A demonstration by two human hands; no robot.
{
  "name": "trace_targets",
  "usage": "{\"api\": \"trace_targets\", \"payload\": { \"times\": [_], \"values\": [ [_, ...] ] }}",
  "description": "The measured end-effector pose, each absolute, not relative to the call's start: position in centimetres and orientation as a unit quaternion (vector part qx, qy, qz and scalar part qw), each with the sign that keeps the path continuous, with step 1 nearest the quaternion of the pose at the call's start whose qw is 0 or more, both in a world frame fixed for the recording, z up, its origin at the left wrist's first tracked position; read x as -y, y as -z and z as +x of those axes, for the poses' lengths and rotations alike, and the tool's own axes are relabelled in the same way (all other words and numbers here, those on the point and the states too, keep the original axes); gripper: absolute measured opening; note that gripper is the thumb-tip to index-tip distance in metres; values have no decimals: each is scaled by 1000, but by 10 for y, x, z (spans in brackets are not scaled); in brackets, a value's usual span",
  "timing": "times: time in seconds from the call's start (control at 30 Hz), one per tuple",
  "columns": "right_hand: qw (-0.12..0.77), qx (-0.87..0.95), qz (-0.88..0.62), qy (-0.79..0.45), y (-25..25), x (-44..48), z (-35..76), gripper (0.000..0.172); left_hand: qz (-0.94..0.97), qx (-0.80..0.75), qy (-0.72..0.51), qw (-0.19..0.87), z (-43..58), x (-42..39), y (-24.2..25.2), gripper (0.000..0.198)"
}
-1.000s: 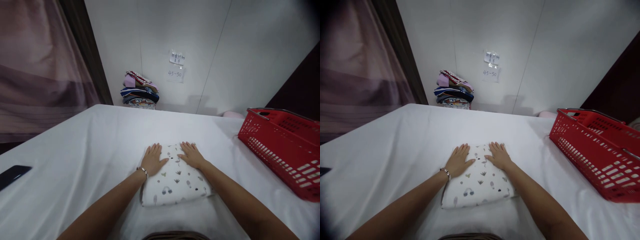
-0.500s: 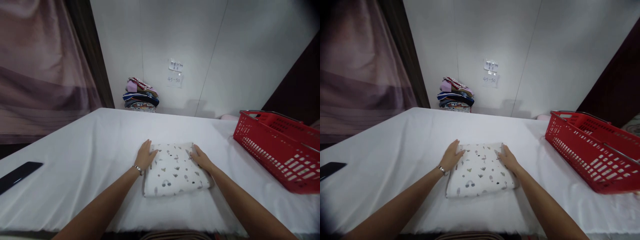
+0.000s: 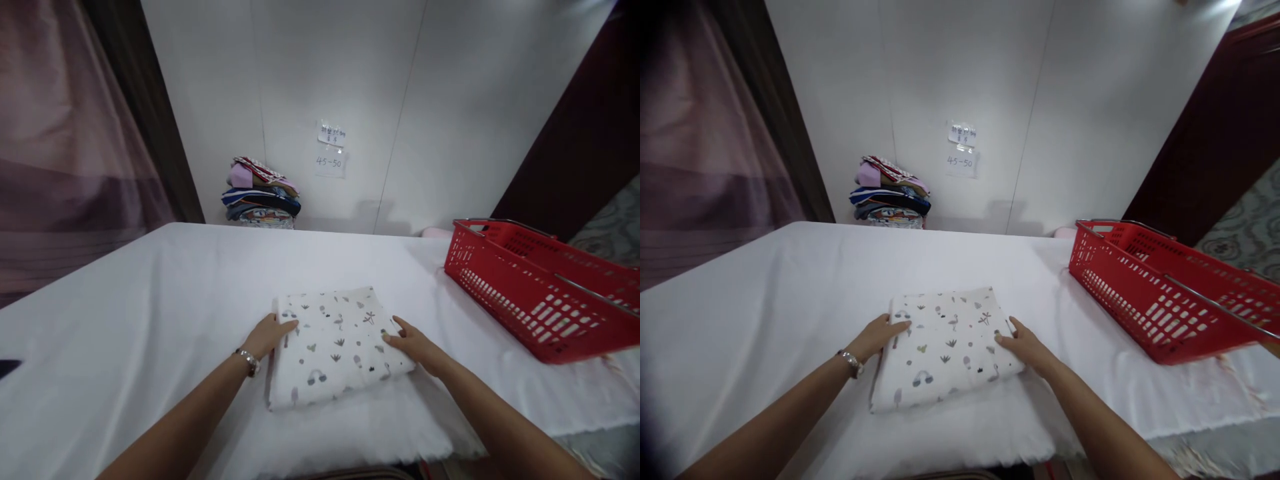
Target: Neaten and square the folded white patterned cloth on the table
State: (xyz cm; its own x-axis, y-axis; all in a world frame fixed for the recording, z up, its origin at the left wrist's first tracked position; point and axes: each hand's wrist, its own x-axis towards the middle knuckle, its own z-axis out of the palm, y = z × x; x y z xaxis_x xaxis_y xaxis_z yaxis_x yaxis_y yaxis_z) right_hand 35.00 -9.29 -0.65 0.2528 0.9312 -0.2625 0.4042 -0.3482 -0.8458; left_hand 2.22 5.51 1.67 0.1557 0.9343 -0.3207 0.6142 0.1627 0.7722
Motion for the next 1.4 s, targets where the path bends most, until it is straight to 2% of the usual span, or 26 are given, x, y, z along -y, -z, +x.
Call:
{"api": "trace_targets", "payload": {
  "times": [0.07, 0.13, 0.27, 0.37, 0.47, 0.6, 0.73, 0.87, 0.93, 1.07, 1.23, 1.33, 1.4],
  "values": [
    [374, 421, -696, -444, 0, 89, 353, 83, 596, -618, -217, 464, 25, -52, -17, 48],
    [411, 393, -691, -445, -10, 80, 361, 88, 539, -602, -246, 535, 31, -44, -19, 50],
    [462, 397, -703, -368, -28, 53, 392, 90, 421, -509, -249, 708, 53, -16, -20, 60],
    [451, 376, -755, -292, -27, 37, 417, 82, 412, -469, -218, 750, 66, 1, -17, 63],
    [442, 336, -795, -246, -14, 41, 429, 70, 449, -488, -219, 716, 64, 0, -14, 69],
    [453, 301, -808, -225, -2, 74, 423, 69, 557, -560, -264, 554, 49, -29, -14, 69],
    [523, 198, -736, -383, 0, 112, 395, 74, 689, -562, -225, 398, 55, -64, -22, 60],
    [545, 158, -623, -538, 0, 134, 360, 41, 776, -528, -101, 331, 90, -89, -30, 64],
    [537, 156, -597, -575, -1, 137, 344, 34, 793, -516, -44, 323, 109, -99, -32, 63],
    [511, 162, -586, -608, -4, 128, 323, 37, 790, -511, -10, 338, 131, -108, -33, 61],
    [551, 201, -620, -521, -10, 106, 336, 27, 775, -513, -3, 368, 127, -87, -27, 57],
    [561, 177, -663, -462, -13, 101, 360, 17, 759, -495, 22, 423, 119, -61, -21, 47],
    [551, 144, -674, -470, -12, 106, 372, 16, 746, -483, 31, 457, 116, -45, -17, 41]
  ]
}}
